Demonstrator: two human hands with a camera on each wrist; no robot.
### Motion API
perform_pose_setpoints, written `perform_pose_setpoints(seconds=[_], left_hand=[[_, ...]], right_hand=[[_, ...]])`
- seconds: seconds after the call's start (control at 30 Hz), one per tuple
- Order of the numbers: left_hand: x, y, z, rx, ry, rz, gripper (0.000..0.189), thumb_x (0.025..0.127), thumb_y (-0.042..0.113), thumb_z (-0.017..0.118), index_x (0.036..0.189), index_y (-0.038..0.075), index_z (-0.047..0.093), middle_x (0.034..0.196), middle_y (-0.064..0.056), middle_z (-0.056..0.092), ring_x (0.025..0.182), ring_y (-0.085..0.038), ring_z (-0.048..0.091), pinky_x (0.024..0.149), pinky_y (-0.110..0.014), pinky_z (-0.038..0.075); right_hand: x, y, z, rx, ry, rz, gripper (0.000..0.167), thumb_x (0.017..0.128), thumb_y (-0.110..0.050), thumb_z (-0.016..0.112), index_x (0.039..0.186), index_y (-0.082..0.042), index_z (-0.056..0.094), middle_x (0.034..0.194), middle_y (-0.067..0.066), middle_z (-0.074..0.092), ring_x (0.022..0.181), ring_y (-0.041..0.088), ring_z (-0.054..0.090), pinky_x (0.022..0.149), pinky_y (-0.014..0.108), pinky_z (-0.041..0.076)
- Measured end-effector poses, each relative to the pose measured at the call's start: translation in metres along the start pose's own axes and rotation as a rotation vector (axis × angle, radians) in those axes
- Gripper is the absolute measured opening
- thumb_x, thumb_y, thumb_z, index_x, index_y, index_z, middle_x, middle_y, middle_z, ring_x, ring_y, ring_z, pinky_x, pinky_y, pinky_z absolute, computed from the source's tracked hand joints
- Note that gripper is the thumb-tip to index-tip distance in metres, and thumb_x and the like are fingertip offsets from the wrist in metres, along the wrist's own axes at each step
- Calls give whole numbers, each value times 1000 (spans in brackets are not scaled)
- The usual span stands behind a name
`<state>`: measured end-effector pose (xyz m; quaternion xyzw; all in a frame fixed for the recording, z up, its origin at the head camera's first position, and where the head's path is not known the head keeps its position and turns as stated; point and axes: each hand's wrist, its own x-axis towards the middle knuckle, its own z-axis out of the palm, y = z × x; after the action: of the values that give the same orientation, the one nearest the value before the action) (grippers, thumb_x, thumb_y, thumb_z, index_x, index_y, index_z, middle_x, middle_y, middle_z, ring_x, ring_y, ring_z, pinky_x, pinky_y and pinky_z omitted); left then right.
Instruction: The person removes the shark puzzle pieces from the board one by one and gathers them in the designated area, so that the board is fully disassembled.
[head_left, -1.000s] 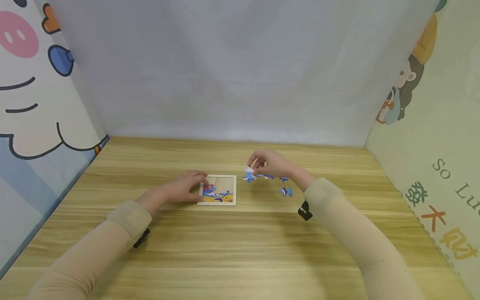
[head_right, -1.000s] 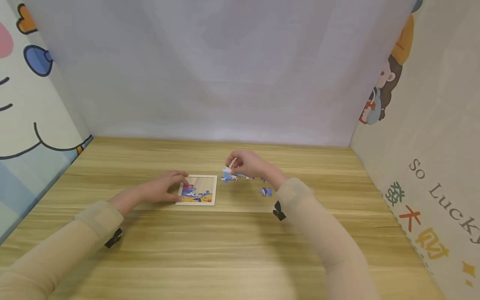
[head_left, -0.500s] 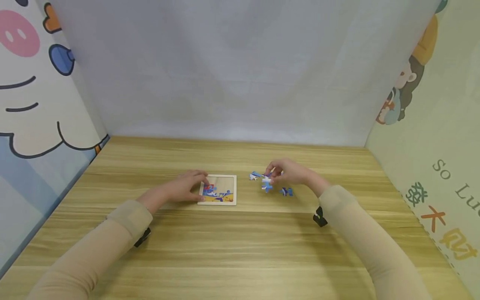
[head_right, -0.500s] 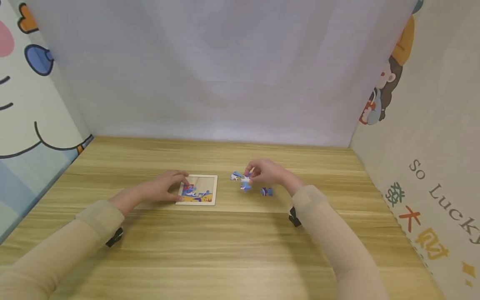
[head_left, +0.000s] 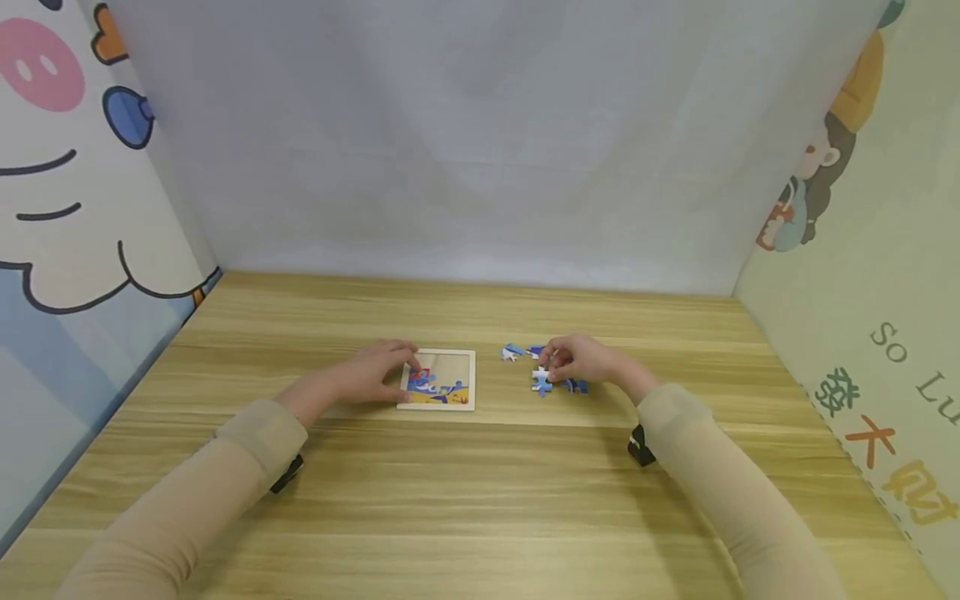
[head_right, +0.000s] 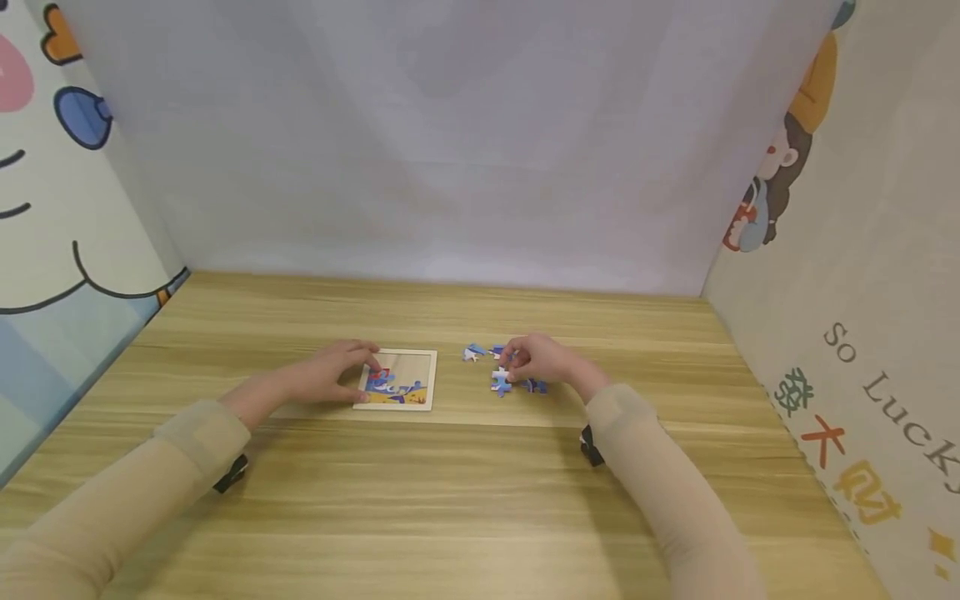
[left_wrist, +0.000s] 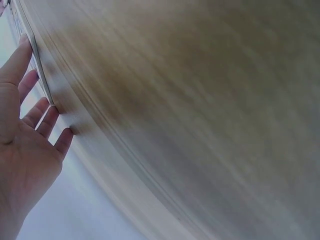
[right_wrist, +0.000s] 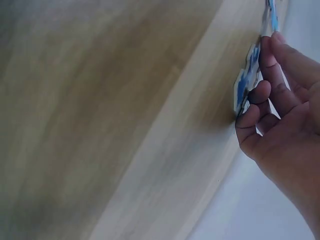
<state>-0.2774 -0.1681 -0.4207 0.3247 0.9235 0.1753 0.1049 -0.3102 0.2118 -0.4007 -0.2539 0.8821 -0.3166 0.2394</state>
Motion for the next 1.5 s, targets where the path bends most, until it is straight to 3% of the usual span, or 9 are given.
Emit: perform_pose_setpoints(seconds=[0.63, 0.93, 1.27, 1.5], left_hand=[[0, -1, 0, -16, -14, -11, 48, 85, 39, 69, 124, 14, 54, 150, -17, 32, 138, -41, 24, 110, -62, 17], [-1, 2, -1, 1, 3, -42, 51, 83, 40, 71, 124, 17, 52, 148, -17, 33, 137, -42, 25, 109, -64, 15], [-2, 0, -1, 18, 25, -138, 80, 78, 49, 72, 141, 13, 39, 150, -17, 29, 137, -42, 22, 107, -67, 14], [-2, 0, -4, 18, 13, -176, 86, 77, 53, 72, 144, 12, 37, 150, -20, 26, 137, -44, 20, 107, -67, 14]], right_hand=[[-3, -3, -5, -56, 22, -31, 25, 90, -12, 65, 112, -3, 61, 87, 4, 63, 75, 13, 55, 71, 28, 48], [-3, -25, -11, -94, 44, -109, 24, 89, -11, 64, 112, -2, 62, 85, 2, 60, 73, 16, 49, 65, 28, 41], [3, -57, -11, -162, 69, -136, 25, 90, -14, 64, 113, -4, 62, 89, 0, 62, 72, 18, 50, 61, 29, 42], [10, -71, -8, -183, 104, -133, 26, 90, -21, 65, 114, -11, 62, 89, -2, 62, 75, 17, 52, 62, 29, 43]])
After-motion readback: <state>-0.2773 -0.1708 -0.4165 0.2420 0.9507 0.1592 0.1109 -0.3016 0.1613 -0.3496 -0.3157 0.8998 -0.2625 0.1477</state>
